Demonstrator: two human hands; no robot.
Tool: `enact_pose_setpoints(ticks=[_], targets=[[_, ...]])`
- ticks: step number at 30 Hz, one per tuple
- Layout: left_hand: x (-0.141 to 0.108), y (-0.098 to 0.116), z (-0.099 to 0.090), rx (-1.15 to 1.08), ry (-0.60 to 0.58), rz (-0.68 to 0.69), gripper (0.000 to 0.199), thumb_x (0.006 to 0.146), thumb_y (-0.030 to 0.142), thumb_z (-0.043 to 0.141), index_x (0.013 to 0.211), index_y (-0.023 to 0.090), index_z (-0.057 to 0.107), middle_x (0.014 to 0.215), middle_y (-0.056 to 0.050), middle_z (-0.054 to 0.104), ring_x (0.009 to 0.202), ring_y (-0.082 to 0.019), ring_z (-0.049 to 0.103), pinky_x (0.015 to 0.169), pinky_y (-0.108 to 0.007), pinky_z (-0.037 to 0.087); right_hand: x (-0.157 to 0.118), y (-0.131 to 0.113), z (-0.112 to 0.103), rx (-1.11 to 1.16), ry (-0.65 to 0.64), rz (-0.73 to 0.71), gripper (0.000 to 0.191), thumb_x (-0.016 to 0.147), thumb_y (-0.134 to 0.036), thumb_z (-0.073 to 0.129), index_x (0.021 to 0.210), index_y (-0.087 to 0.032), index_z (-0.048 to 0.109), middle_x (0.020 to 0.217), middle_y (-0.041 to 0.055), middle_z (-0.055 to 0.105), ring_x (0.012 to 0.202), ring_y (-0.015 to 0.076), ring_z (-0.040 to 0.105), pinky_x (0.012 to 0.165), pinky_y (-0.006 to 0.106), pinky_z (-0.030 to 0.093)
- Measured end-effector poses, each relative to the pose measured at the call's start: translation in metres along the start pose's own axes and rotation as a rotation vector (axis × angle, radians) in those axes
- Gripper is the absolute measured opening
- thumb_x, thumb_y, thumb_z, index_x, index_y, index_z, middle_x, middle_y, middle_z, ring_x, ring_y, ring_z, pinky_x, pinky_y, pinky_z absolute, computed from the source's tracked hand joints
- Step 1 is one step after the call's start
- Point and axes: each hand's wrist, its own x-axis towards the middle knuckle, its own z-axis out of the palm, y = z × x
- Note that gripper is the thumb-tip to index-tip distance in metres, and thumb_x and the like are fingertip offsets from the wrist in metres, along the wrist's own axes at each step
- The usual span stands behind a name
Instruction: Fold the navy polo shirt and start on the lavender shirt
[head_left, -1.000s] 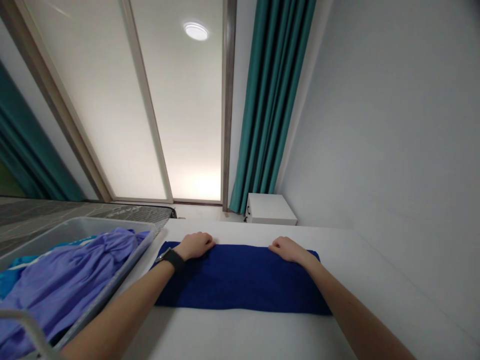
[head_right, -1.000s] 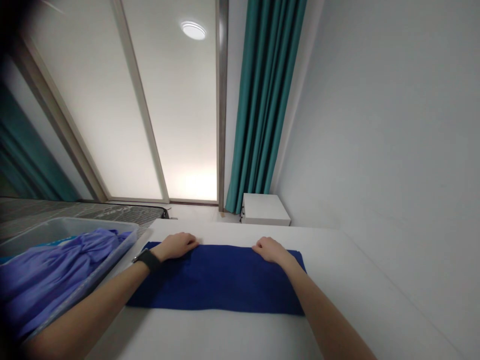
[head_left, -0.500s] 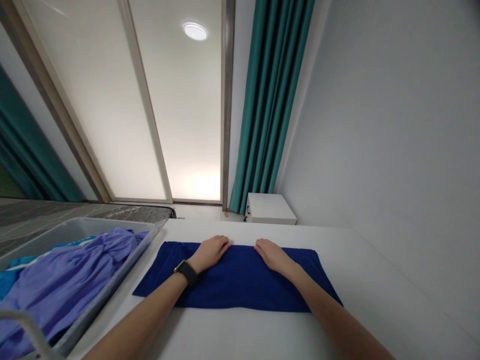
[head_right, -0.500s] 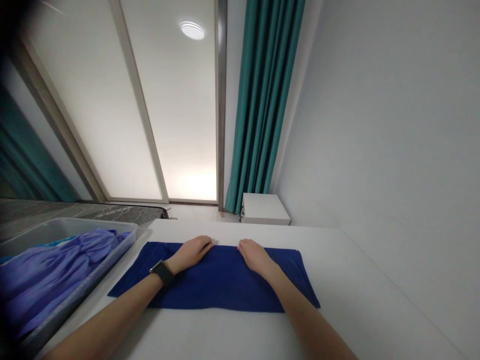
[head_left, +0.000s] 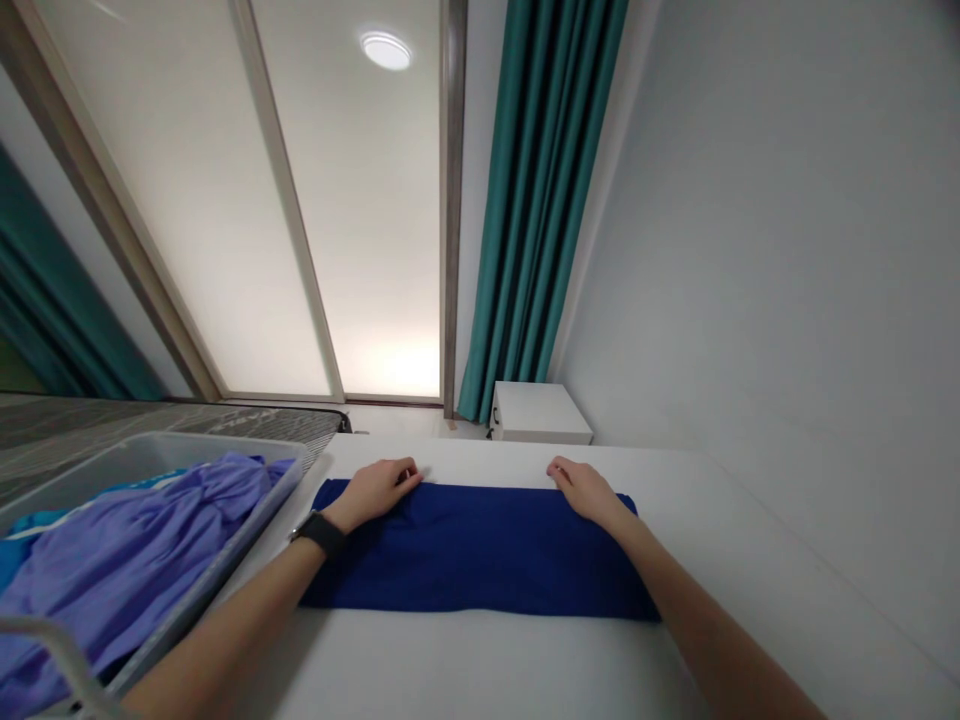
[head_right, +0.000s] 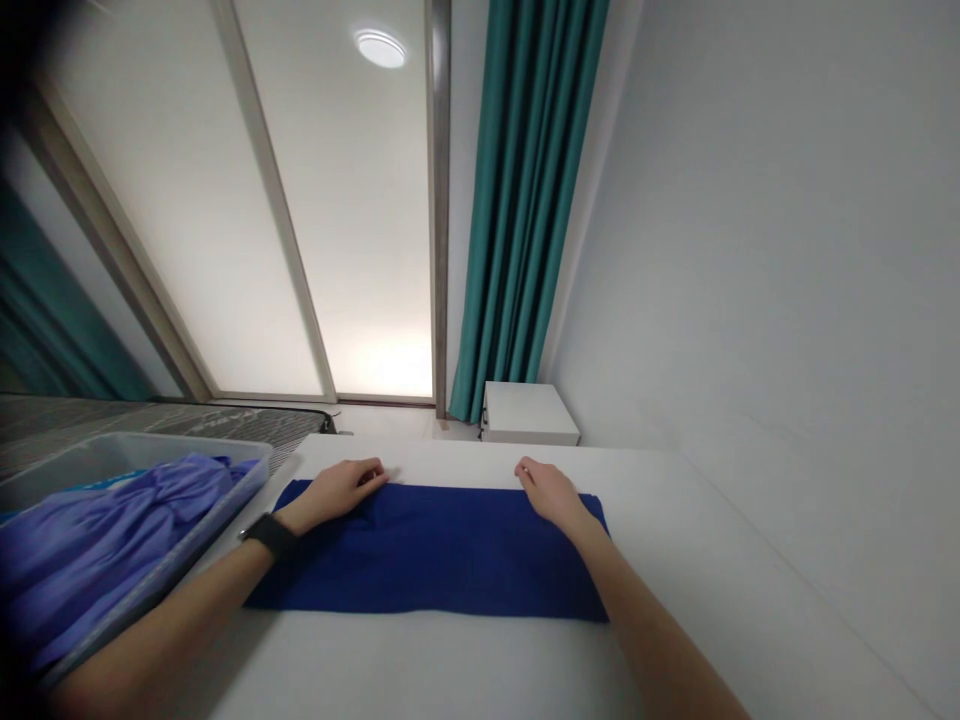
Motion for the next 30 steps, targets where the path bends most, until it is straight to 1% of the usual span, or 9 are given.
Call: enact_pose_setpoints(ticks=[3,5,7,10,16,20,23,26,30], targets=[[-0.009,-0.015,-0.002,-0.092,0.014,0.008,0.034,0.094,0.048,0.042,0.094,0.023,0.065,0.089,-0.004,0.072,0.083,-0.022,0.067,0.069,-0.027,0.044,-0.008,0.02,-0.005,0.067,-0.004,-0.009,0.03,0.097,-0.029,0.034,0.097,-0.021,0.063,0.092,0.0059,0.071,0.087,0.0193,0.063,0.075,0.027,0.042],[-0.015,-0.022,0.002,-0.112,0.054,0.022,0.035,0.093,0.048,0.041,0.093,0.022,0.065,0.09,-0.005,0.072,0.085,-0.023,0.067,0.073,-0.029,0.045,-0.014,0.026,-0.002,0.09,-0.011,-0.015,0.029,0.096,-0.03,0.036,0.093,-0.021,0.064,0.092,0.0049,0.071,0.087,0.019,0.064,0.076,0.027,0.042],[-0.018,-0.026,0.007,-0.104,0.104,0.025,0.035,0.093,0.046,0.041,0.09,0.021,0.065,0.092,-0.005,0.072,0.088,-0.024,0.066,0.076,-0.03,0.045,-0.018,0.027,0.006,0.094,-0.011,-0.012,0.028,0.096,-0.03,0.038,0.092,-0.021,0.064,0.09,0.0046,0.071,0.086,0.0188,0.064,0.075,0.027,0.042],[-0.021,-0.029,0.014,-0.07,0.148,-0.026,0.034,0.094,0.043,0.04,0.087,0.021,0.065,0.093,-0.006,0.073,0.091,-0.024,0.066,0.079,-0.031,0.045,-0.018,0.027,0.016,0.074,0.012,0.013,0.027,0.096,-0.029,0.038,0.094,-0.021,0.064,0.089,0.0057,0.071,0.085,0.0197,0.065,0.076,0.028,0.042],[-0.021,-0.031,0.014,-0.068,0.124,-0.106,0.032,0.096,0.04,0.037,0.093,0.023,0.064,0.09,-0.005,0.074,0.087,-0.022,0.067,0.074,-0.028,0.044,-0.012,0.031,0.02,0.02,0.072,0.035,0.024,0.096,-0.031,0.041,0.101,-0.021,0.062,0.1,0.006,0.07,0.095,0.0198,0.064,0.082,0.028,0.042],[-0.022,-0.037,0.011,-0.019,0.159,-0.112,0.035,0.095,0.042,0.037,0.095,0.022,0.065,0.088,-0.007,0.073,0.085,-0.024,0.067,0.075,-0.031,0.045,-0.015,0.034,0.021,-0.034,0.077,0.068,0.028,0.097,-0.035,0.04,0.103,-0.021,0.063,0.09,0.0073,0.072,0.085,0.0226,0.066,0.077,0.031,0.042],[-0.025,-0.045,0.009,-0.093,0.167,-0.078,0.038,0.093,0.046,0.038,0.093,0.02,0.066,0.088,-0.007,0.072,0.086,-0.024,0.066,0.079,-0.033,0.047,-0.018,0.038,0.02,-0.064,0.072,0.062,0.028,0.096,-0.037,0.042,0.101,-0.021,0.065,0.092,0.008,0.072,0.087,0.0237,0.066,0.08,0.032,0.041],[-0.03,-0.053,0.008,-0.203,0.172,-0.002,0.039,0.09,0.05,0.041,0.095,0.02,0.067,0.093,-0.007,0.072,0.09,-0.024,0.065,0.085,-0.034,0.048,-0.021,0.047,0.015,-0.081,0.067,0.054,0.032,0.098,-0.035,0.036,0.099,-0.024,0.066,0.095,0.0053,0.072,0.091,0.0214,0.064,0.082,0.031,0.04],[-0.034,-0.061,0.008,-0.229,0.222,0.039,0.038,0.087,0.05,0.044,0.093,0.02,0.066,0.096,-0.007,0.071,0.093,-0.025,0.063,0.089,-0.037,0.047,-0.029,0.062,0.007,-0.12,0.074,0.085,0.036,0.097,-0.031,0.032,0.088,-0.022,0.066,0.091,0.0068,0.071,0.091,0.0241,0.061,0.081,0.034,0.039]])
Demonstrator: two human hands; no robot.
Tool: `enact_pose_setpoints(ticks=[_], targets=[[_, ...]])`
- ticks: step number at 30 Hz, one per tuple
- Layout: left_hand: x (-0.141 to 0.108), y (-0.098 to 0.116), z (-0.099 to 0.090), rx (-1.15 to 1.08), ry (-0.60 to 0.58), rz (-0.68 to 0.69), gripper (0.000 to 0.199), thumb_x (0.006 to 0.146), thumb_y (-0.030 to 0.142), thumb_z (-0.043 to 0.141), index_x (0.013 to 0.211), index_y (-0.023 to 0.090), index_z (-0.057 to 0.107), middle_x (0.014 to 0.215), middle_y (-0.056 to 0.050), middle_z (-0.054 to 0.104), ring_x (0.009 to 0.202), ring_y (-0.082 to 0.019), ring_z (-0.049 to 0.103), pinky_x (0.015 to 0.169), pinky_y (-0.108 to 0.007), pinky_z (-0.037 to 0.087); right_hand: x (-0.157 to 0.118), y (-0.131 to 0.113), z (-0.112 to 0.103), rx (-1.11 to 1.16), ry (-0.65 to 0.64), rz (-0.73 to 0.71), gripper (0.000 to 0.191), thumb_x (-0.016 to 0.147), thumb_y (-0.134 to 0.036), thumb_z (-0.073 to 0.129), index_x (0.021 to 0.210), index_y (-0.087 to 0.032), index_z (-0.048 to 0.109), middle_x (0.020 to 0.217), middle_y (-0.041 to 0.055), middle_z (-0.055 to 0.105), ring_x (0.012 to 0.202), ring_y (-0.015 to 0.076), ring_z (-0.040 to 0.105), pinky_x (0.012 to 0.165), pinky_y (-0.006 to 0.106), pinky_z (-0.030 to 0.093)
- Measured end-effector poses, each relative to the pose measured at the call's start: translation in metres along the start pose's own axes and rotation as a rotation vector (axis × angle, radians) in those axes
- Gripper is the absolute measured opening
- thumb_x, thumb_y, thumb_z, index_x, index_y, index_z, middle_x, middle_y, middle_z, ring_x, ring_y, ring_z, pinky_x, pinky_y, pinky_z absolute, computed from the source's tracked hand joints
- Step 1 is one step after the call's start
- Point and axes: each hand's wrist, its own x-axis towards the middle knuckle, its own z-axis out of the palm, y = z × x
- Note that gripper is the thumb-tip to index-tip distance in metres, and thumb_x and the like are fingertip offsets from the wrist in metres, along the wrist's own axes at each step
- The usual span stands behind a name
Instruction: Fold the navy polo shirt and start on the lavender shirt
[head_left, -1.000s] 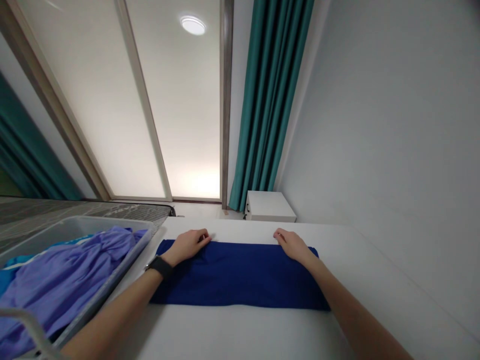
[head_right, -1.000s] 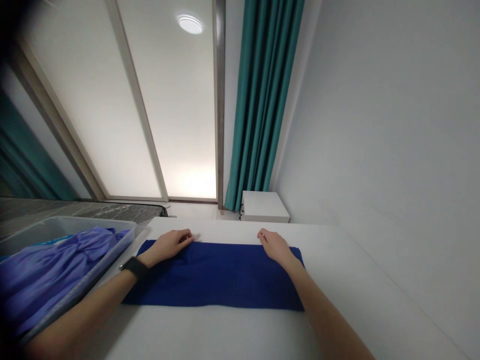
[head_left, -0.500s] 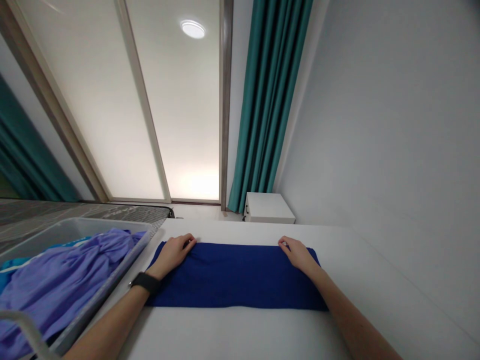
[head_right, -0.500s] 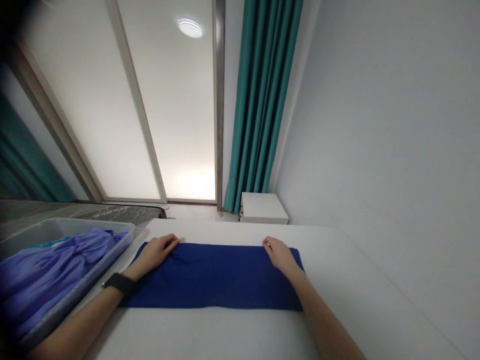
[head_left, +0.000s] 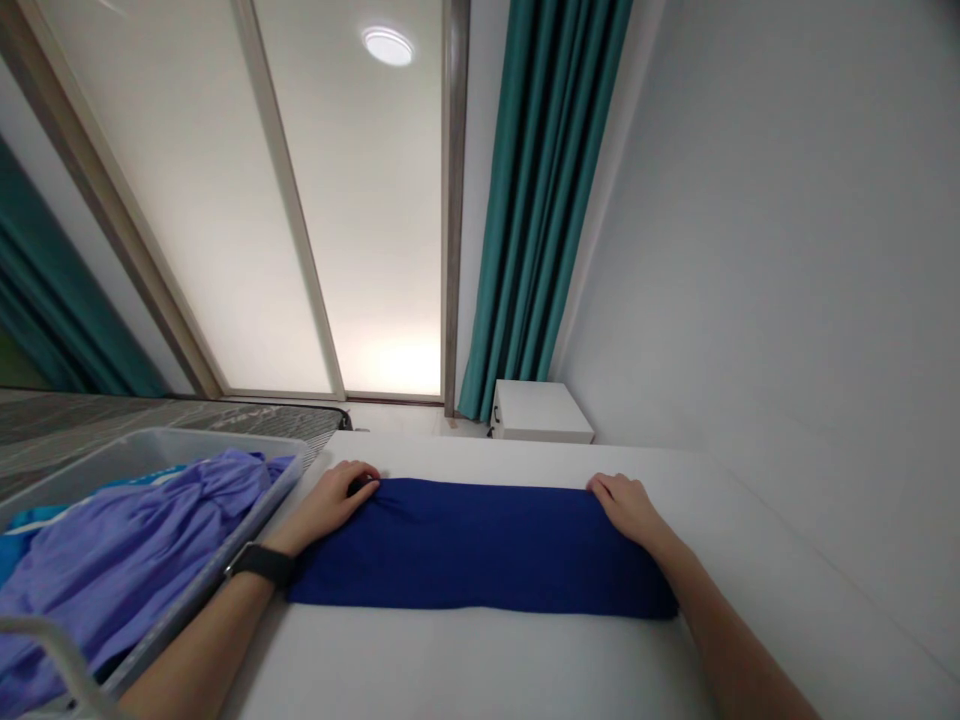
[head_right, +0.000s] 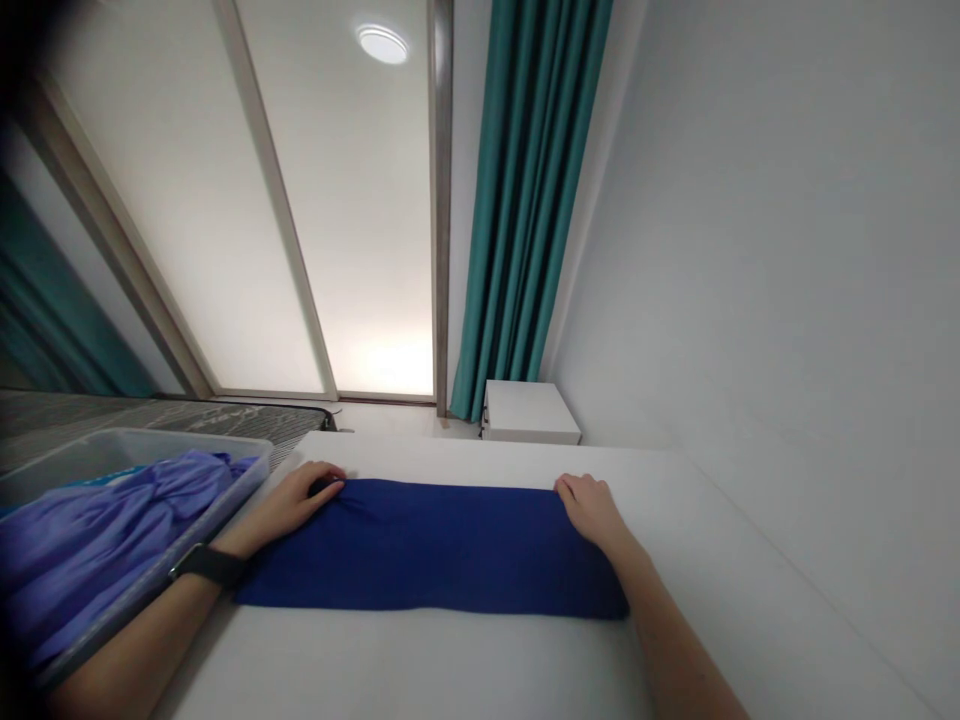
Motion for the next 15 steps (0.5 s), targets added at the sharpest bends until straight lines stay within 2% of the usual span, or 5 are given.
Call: enact_pose_setpoints(ticks=[5,8,15], targets=[[-0.001,-0.001,-0.001,0.039,-0.002,0.023,0.036,0.088,0.048,0.043,0.09,0.021,0.066,0.093,-0.007,0.069,0.092,-0.025,0.061,0.088,-0.037,0.047,-0.008,0.01,0.001,0.025,0.016,-0.027,0.028,0.094,-0.037,0.042,0.085,-0.02,0.062,0.084,0.0072,0.068,0.085,0.0222,0.06,0.076,0.031,0.041],[-0.003,0.001,-0.003,0.057,-0.007,0.043,0.036,0.088,0.048,0.043,0.09,0.02,0.066,0.093,-0.008,0.068,0.093,-0.025,0.06,0.088,-0.037,0.046,-0.008,0.012,0.006,0.045,0.031,-0.067,0.023,0.093,-0.033,0.042,0.087,-0.02,0.06,0.083,0.0064,0.067,0.083,0.0216,0.061,0.076,0.03,0.042],[-0.003,-0.003,-0.003,0.035,0.006,0.029,0.038,0.089,0.048,0.04,0.086,0.02,0.065,0.09,-0.007,0.068,0.091,-0.024,0.061,0.088,-0.036,0.047,-0.003,0.018,0.014,0.028,0.072,-0.058,0.027,0.096,-0.027,0.033,0.098,-0.02,0.059,0.097,0.0084,0.065,0.091,0.0209,0.061,0.083,0.031,0.042]])
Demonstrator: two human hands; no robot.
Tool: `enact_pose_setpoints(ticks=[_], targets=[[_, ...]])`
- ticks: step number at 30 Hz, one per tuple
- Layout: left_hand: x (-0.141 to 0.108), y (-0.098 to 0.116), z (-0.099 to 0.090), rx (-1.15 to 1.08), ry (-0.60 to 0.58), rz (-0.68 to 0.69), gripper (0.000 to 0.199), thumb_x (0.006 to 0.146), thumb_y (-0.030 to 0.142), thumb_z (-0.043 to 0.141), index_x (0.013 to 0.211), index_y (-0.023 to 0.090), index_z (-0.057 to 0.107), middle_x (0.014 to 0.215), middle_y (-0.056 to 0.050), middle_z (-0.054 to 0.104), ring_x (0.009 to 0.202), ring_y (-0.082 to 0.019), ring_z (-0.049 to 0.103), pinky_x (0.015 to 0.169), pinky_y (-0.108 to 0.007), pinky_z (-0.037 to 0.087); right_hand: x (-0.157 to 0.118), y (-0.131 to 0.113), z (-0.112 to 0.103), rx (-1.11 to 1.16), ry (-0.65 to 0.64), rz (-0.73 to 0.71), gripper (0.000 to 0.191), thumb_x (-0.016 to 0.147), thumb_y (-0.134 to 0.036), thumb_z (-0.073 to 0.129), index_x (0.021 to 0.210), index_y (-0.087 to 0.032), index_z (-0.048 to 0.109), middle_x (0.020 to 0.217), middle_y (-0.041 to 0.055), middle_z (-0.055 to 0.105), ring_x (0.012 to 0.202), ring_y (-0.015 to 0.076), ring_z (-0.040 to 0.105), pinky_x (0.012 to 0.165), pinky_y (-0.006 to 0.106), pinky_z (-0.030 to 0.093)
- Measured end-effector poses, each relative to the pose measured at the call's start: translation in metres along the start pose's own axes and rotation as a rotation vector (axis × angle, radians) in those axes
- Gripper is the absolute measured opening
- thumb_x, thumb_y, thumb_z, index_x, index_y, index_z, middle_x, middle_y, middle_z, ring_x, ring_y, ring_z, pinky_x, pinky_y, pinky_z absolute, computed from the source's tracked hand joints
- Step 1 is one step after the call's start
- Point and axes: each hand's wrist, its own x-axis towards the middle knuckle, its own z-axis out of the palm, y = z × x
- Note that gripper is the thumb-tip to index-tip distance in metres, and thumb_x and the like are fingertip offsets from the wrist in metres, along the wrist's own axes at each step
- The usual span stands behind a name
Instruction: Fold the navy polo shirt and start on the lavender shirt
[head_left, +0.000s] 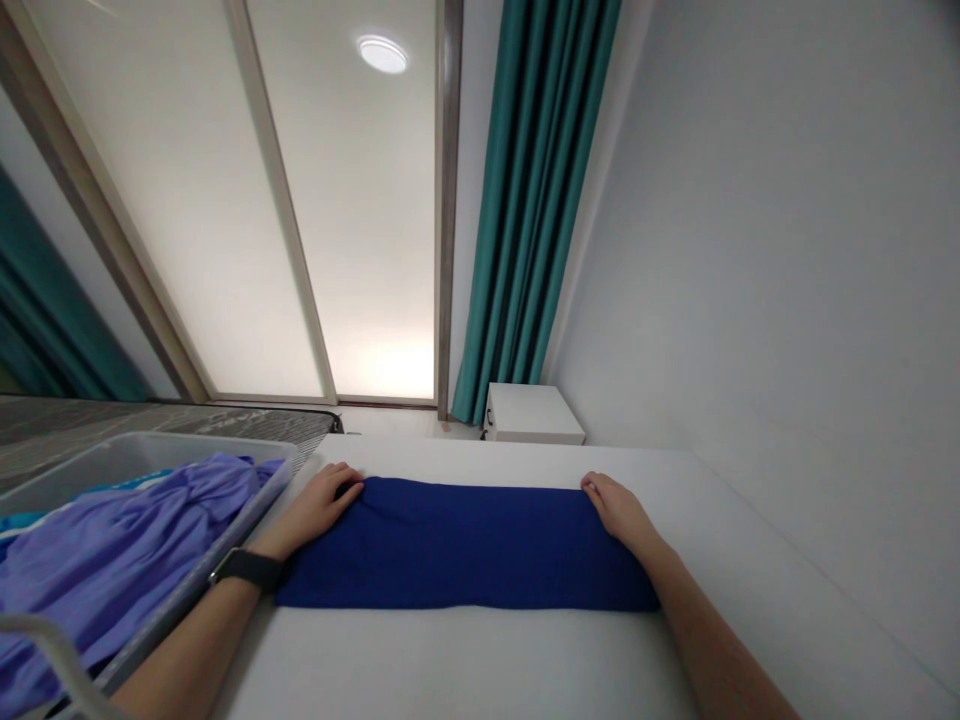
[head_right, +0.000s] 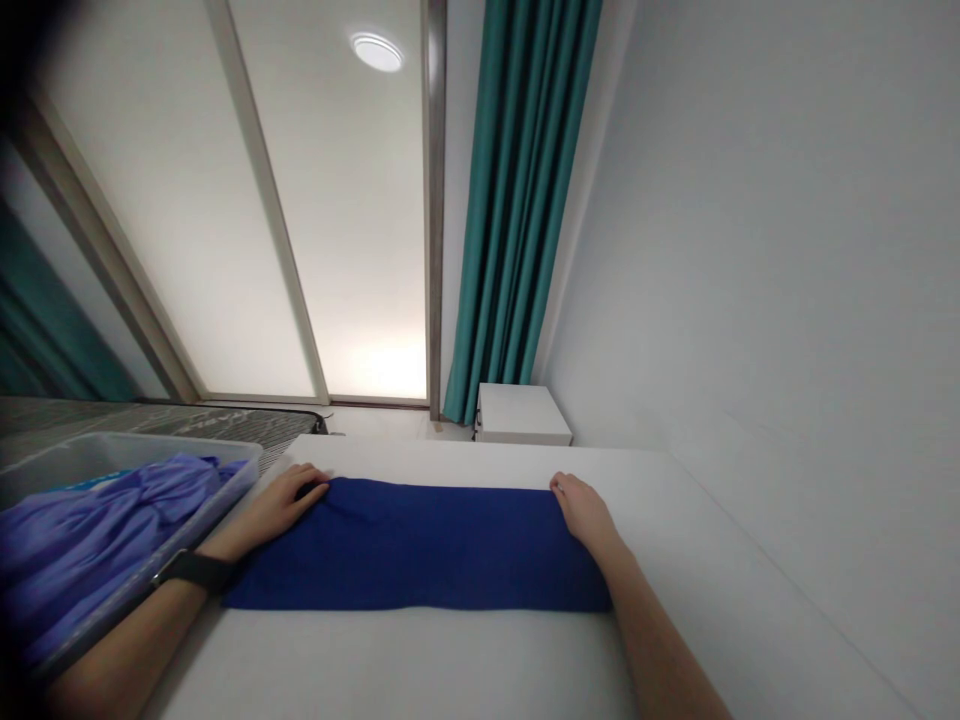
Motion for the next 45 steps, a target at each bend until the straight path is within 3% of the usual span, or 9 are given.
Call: enact_pose_setpoints(ticks=[7,12,15,18,23,29,34,39,45], targets=[[0.003,-0.013,0.006,0.015,0.05,-0.057,0.038,0.086,0.05,0.04,0.083,0.02,0.063,0.085,-0.009,0.07,0.084,-0.026,0.064,0.081,-0.037,0.049,0.001,-0.002,0.001,-0.036,0.008,-0.004,0.03,0.095,-0.025,0.033,0.098,-0.02,0.062,0.096,0.0076,0.065,0.091,0.0198,0.061,0.084,0.03,0.043],[0.002,-0.012,0.004,0.045,0.073,-0.06,0.04,0.088,0.048,0.037,0.082,0.019,0.063,0.084,-0.01,0.069,0.083,-0.027,0.064,0.08,-0.037,0.048,-0.004,-0.014,-0.013,-0.134,0.029,0.011,0.036,0.095,-0.02,0.031,0.103,-0.016,0.065,0.1,0.013,0.064,0.095,0.0243,0.059,0.086,0.035,0.043],[0.001,-0.009,0.002,0.043,0.085,-0.057,0.04,0.089,0.048,0.036,0.085,0.019,0.063,0.087,-0.01,0.07,0.085,-0.026,0.064,0.082,-0.036,0.047,-0.01,-0.044,-0.018,-0.25,0.087,-0.009,0.041,0.098,-0.025,0.028,0.115,-0.015,0.063,0.111,0.0154,0.064,0.103,0.0279,0.058,0.09,0.041,0.042],[0.0,-0.01,0.002,0.059,0.082,-0.077,0.038,0.089,0.046,0.036,0.086,0.019,0.063,0.088,-0.01,0.07,0.087,-0.026,0.064,0.082,-0.035,0.046,-0.018,-0.087,-0.009,-0.184,0.096,-0.103,0.045,0.1,-0.035,0.03,0.132,-0.015,0.055,0.131,0.0156,0.057,0.121,0.0273,0.05,0.101,0.041,0.037],[-0.002,-0.014,0.002,0.09,0.022,-0.205,0.041,0.09,0.045,0.032,0.087,0.018,0.062,0.086,-0.01,0.071,0.082,-0.026,0.066,0.074,-0.033,0.046,-0.028,-0.134,0.011,-0.088,-0.023,-0.218,0.052,0.101,-0.046,0.026,0.144,-0.023,0.044,0.149,0.0078,0.043,0.138,0.0238,0.035,0.114,0.044,0.024],[-0.002,-0.013,-0.004,0.087,0.04,-0.424,0.04,0.089,0.05,0.036,0.099,0.019,0.061,0.082,-0.006,0.072,0.078,-0.024,0.068,0.068,-0.029,0.046,-0.027,-0.133,0.012,-0.063,-0.068,-0.199,0.054,0.101,-0.049,0.024,0.145,-0.023,0.043,0.151,0.0059,0.041,0.14,0.0223,0.033,0.117,0.044,0.02],[-0.008,-0.003,-0.012,0.111,0.029,-0.563,0.045,0.091,0.052,0.036,0.115,0.021,0.058,0.093,-0.007,0.073,0.087,-0.026,0.07,0.076,-0.032,0.048,-0.027,-0.133,0.012,-0.047,-0.067,-0.2,0.055,0.1,-0.05,0.024,0.144,-0.024,0.044,0.15,0.0057,0.042,0.14,0.0222,0.033,0.117,0.045,0.02],[-0.02,0.014,-0.013,0.21,-0.034,-0.513,0.047,0.093,0.046,0.038,0.127,0.017,0.051,0.094,-0.009,0.074,0.098,-0.029,0.068,0.085,-0.037,0.046,-0.028,-0.133,0.014,-0.053,-0.067,-0.197,0.055,0.1,-0.05,0.024,0.144,-0.024,0.044,0.15,0.0061,0.041,0.14,0.0224,0.033,0.117,0.045,0.02],[-0.031,0.016,-0.016,0.293,-0.099,-0.422,0.035,0.094,0.029,0.036,0.124,0.023,0.054,0.109,-0.006,0.072,0.108,-0.026,0.065,0.09,-0.037,0.044,-0.027,-0.131,0.016,-0.051,-0.069,-0.193,0.056,0.1,-0.051,0.023,0.145,-0.025,0.042,0.152,0.0052,0.039,0.141,0.0218,0.032,0.117,0.045,0.019]])
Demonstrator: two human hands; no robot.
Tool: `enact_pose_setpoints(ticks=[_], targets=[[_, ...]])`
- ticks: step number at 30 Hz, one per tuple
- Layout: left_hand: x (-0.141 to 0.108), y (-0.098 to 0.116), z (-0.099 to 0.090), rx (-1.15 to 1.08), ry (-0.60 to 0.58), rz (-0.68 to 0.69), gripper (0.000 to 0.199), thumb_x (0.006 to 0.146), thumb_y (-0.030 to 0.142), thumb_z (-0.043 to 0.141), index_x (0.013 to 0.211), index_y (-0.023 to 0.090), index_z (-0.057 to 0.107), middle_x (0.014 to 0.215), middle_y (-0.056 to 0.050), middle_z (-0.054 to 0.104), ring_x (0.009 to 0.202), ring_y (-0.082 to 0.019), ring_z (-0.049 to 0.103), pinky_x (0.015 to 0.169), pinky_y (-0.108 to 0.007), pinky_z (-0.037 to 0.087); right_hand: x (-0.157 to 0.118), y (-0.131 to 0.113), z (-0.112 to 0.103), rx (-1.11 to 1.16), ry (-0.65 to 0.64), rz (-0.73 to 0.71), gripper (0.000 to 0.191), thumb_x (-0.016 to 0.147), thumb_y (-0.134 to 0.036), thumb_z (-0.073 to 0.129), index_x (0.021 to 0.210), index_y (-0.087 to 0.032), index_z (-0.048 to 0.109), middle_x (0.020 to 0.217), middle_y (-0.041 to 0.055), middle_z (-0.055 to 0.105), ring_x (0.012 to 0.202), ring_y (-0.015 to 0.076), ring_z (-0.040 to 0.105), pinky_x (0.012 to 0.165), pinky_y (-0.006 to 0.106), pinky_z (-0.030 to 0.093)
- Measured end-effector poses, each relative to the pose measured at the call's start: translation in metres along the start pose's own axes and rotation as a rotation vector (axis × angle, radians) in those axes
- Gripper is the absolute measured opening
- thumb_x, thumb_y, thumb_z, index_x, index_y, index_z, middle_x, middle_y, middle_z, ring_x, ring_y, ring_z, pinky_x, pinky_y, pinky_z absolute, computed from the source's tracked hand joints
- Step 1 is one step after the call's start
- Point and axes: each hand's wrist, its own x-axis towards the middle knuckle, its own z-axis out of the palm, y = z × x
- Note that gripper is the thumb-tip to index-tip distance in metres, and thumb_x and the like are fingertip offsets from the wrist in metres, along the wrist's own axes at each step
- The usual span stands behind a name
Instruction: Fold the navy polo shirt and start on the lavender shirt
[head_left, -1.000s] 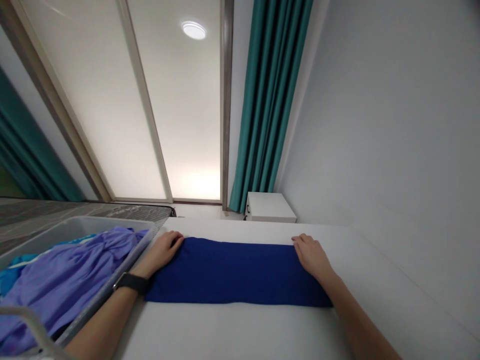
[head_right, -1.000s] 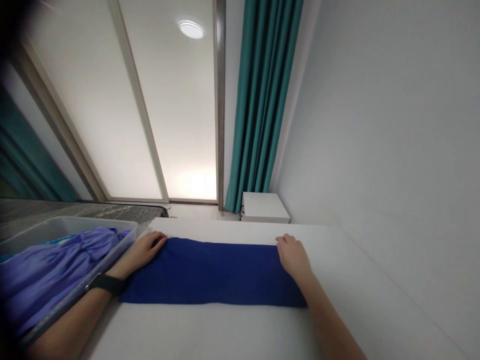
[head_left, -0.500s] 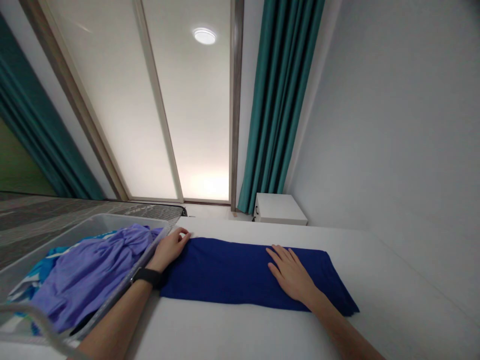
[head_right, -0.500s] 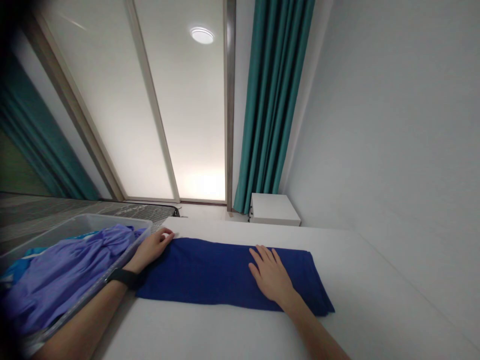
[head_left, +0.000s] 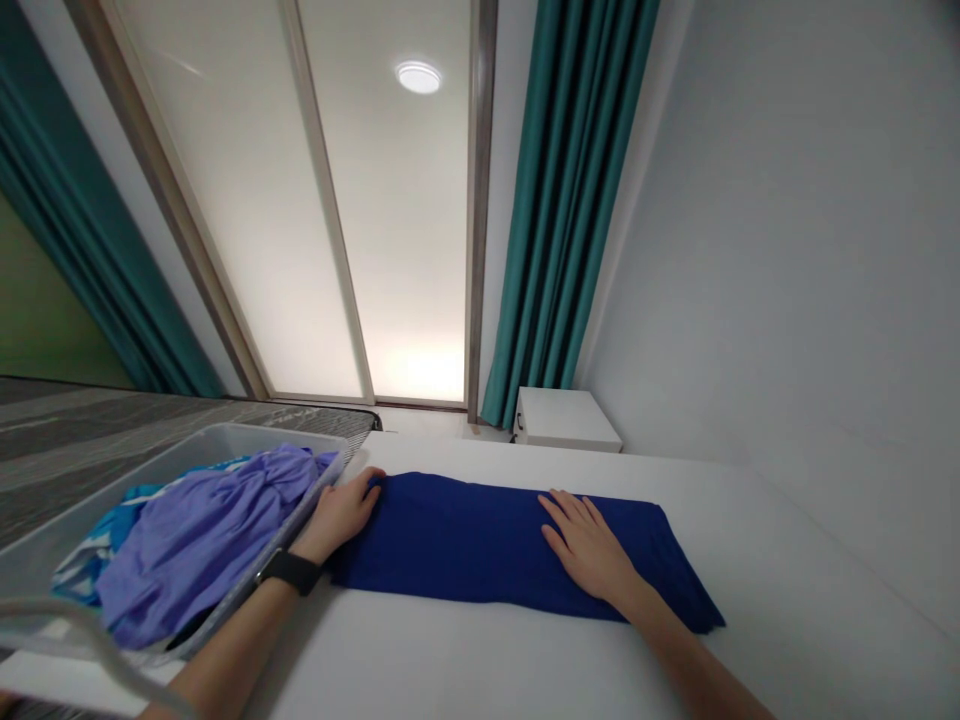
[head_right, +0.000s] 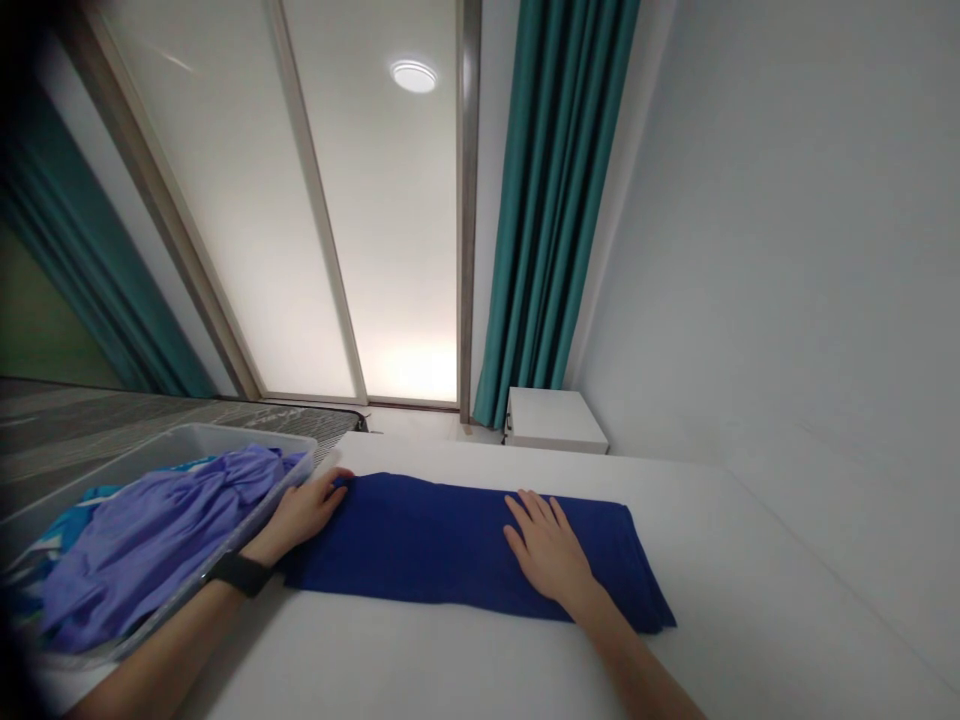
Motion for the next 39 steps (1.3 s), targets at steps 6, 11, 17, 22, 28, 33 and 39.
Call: enact_pose_setpoints(ticks=[6,11,17,22,28,33,39], targets=[[-0.004,-0.005,-0.003,-0.024,-0.006,-0.033,0.035,0.094,0.027,0.036,0.123,0.023,0.055,0.1,-0.005,0.074,0.1,-0.024,0.068,0.087,-0.034,0.045,0.0,0.001,0.0,-0.011,-0.04,0.0,0.059,0.1,-0.053,0.02,0.148,-0.024,0.036,0.154,0.0048,0.035,0.143,0.0211,0.026,0.118,0.045,0.018],[-0.011,-0.003,0.0,-0.047,0.002,-0.037,0.036,0.094,0.033,0.037,0.124,0.022,0.054,0.086,-0.003,0.071,0.091,-0.025,0.068,0.082,-0.035,0.044,0.0,0.001,0.0,-0.014,-0.047,-0.01,0.06,0.1,-0.053,0.018,0.149,-0.023,0.035,0.155,0.0053,0.033,0.144,0.021,0.025,0.118,0.046,0.018],[-0.014,-0.012,-0.001,-0.12,0.011,-0.028,0.037,0.089,0.02,0.036,0.119,0.022,0.057,0.086,-0.003,0.071,0.087,-0.022,0.068,0.076,-0.029,0.044,0.0,0.002,0.003,-0.023,-0.03,0.018,0.062,0.1,-0.054,0.019,0.148,-0.02,0.037,0.153,0.0067,0.035,0.143,0.0211,0.026,0.118,0.045,0.017],[-0.013,-0.012,-0.001,-0.117,-0.005,0.005,0.033,0.091,0.025,0.036,0.113,0.022,0.061,0.087,-0.003,0.072,0.087,-0.023,0.068,0.074,-0.029,0.045,0.002,0.004,0.001,-0.015,-0.076,0.043,0.064,0.1,-0.054,0.02,0.148,-0.016,0.037,0.154,0.0085,0.034,0.144,0.0216,0.026,0.119,0.045,0.017],[-0.015,-0.005,-0.003,-0.086,-0.008,0.003,0.039,0.095,0.036,0.035,0.124,0.022,0.057,0.094,-0.004,0.073,0.093,-0.026,0.068,0.079,-0.034,0.044,0.008,-0.023,-0.016,0.014,-0.065,-0.047,0.064,0.1,-0.053,0.018,0.148,-0.015,0.036,0.154,0.0096,0.033,0.144,0.0234,0.025,0.119,0.048,0.014],[-0.016,-0.005,-0.002,-0.073,-0.011,-0.002,0.039,0.092,0.029,0.038,0.125,0.025,0.058,0.1,-0.005,0.074,0.099,-0.026,0.068,0.085,-0.037,0.042,0.028,-0.083,-0.023,0.087,-0.088,-0.192,0.063,0.1,-0.05,0.02,0.151,-0.014,0.03,0.157,0.0101,0.026,0.145,0.0238,0.021,0.118,0.046,0.015],[-0.015,-0.009,-0.001,-0.123,-0.008,0.004,0.04,0.088,0.021,0.037,0.12,0.024,0.062,0.093,-0.004,0.074,0.091,-0.024,0.068,0.086,-0.035,0.043,0.035,-0.117,-0.005,0.09,-0.135,-0.268,0.067,0.099,-0.054,0.021,0.152,-0.014,0.026,0.158,0.0102,0.019,0.147,0.0241,0.013,0.119,0.048,0.007]])
